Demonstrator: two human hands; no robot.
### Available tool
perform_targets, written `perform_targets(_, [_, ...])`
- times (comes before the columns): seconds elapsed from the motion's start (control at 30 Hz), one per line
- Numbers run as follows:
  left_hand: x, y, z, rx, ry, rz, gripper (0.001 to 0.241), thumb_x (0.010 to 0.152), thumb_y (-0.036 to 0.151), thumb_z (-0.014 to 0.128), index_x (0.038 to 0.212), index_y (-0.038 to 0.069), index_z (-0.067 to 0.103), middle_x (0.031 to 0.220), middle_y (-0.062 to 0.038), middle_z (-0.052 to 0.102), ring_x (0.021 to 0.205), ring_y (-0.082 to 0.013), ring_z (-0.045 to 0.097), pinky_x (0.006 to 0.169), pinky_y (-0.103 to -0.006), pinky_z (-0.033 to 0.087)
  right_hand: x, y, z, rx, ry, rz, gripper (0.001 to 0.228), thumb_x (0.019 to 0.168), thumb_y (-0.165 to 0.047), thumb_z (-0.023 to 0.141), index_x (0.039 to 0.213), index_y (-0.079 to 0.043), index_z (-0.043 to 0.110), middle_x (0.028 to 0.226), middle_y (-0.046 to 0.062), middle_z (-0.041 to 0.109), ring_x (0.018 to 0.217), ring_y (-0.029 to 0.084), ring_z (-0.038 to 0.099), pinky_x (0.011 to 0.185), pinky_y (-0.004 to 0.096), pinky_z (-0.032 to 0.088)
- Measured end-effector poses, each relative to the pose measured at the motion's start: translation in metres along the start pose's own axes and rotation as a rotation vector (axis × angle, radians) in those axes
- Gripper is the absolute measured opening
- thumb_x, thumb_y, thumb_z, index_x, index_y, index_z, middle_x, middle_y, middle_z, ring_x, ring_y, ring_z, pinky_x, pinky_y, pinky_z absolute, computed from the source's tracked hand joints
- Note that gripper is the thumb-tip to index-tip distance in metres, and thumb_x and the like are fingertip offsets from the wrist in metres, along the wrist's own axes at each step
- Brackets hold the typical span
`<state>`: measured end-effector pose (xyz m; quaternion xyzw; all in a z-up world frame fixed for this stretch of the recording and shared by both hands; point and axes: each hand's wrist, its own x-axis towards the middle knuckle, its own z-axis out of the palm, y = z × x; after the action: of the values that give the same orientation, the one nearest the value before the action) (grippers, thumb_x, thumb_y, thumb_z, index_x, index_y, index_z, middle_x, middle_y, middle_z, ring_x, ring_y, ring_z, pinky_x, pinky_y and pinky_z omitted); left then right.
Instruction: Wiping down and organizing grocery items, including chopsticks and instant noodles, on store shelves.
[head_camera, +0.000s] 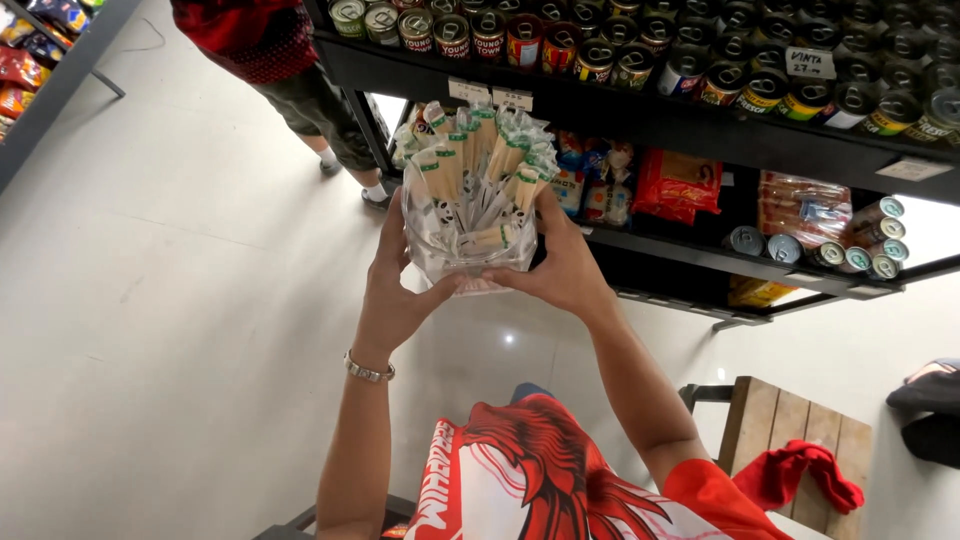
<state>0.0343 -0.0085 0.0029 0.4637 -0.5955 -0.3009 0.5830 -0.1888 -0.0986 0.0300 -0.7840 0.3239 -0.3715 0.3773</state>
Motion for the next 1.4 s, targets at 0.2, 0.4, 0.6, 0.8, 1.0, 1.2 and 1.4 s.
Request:
perform_targets(0.2, [0.017, -0.002, 0.001, -0.036, -0.007, -0.041, 0.114, 0.082, 0.017, 0.088, 0.167, 0.007, 0.014, 0.163, -0.014, 0.044, 0.147, -0.0260, 0.052, 0.118, -0.0412, 0.050, 0.012, 0.003, -0.005, -0.019, 0.002, 0.066, 0.115, 0.068, -0.033, 0.096, 0.158, -0.004, 0.030, 0.138, 0.013, 0.067, 0.123, 0.025, 0.071, 0.103, 0.036, 0.054])
perform_targets(0.4, [0.044, -0.009, 0.011, -0.036, -0.024, 0.004, 0.114, 0.080, 0.016, 0.089, 0.168, 0.009, 0.016, 0.165, -0.014, 0.044, 0.147, -0.0266, 0.053, 0.120, -0.0417, 0.049, 0.025, 0.011, -0.020, -0.036, 0.063, 0.016, 0.119, 0.068, -0.033, 0.098, 0.160, -0.003, 0.030, 0.152, 0.017, 0.056, 0.137, 0.029, 0.062, 0.114, 0.040, 0.051])
perform_targets(0.6, [0.062, -0.010, 0.010, -0.032, 0.003, 0.018, 0.114, 0.081, 0.016, 0.089, 0.168, 0.009, 0.016, 0.165, -0.014, 0.044, 0.144, -0.0264, 0.057, 0.116, -0.0391, 0.054, 0.041, 0.006, -0.030, -0.122, 0.030, -0.057, 0.125, 0.069, -0.035, 0.098, 0.163, -0.002, 0.023, 0.156, 0.020, 0.051, 0.142, 0.031, 0.057, 0.116, 0.040, 0.047])
perform_targets(0.8, [0.075, -0.029, -0.023, -0.089, 0.014, -0.035, 0.111, 0.080, 0.017, 0.090, 0.166, 0.005, 0.021, 0.156, -0.014, 0.053, 0.137, -0.0240, 0.061, 0.112, -0.0387, 0.054, 0.061, -0.001, 0.000, -0.137, 0.061, 0.008, 0.127, 0.071, -0.031, 0.096, 0.164, 0.000, 0.016, 0.158, 0.021, 0.049, 0.141, 0.031, 0.057, 0.114, 0.039, 0.049])
perform_targets(1.0, [0.101, -0.038, -0.090, -0.012, -0.020, 0.008, 0.105, 0.081, 0.017, 0.091, 0.164, 0.002, 0.028, 0.155, -0.015, 0.055, 0.139, -0.0243, 0.060, 0.115, -0.0394, 0.053, 0.094, -0.012, 0.047, -0.075, 0.147, -0.088, 0.123, 0.075, -0.026, 0.095, 0.166, -0.001, 0.016, 0.161, 0.020, 0.048, 0.146, 0.029, 0.055, 0.118, 0.041, 0.049])
perform_targets(1.2, [0.141, -0.028, -0.155, 0.008, -0.166, 0.133, 0.110, 0.082, 0.019, 0.091, 0.165, 0.006, 0.021, 0.162, -0.014, 0.046, 0.144, -0.0252, 0.054, 0.116, -0.0417, 0.051, 0.139, -0.042, 0.075, -0.121, 0.220, -0.135, 0.117, 0.078, -0.023, 0.095, 0.167, -0.003, 0.022, 0.160, 0.018, 0.051, 0.145, 0.028, 0.056, 0.118, 0.042, 0.049])
perform_targets(1.4, [0.188, 0.016, -0.180, 0.098, -0.190, 0.283, 0.111, 0.079, 0.023, 0.093, 0.164, 0.007, 0.023, 0.159, -0.013, 0.049, 0.140, -0.0250, 0.058, 0.109, -0.0403, 0.057, 0.173, -0.094, 0.066, -0.148, 0.295, -0.213, 0.110, 0.081, -0.023, 0.092, 0.167, -0.006, 0.024, 0.155, 0.015, 0.058, 0.138, 0.027, 0.064, 0.114, 0.041, 0.056])
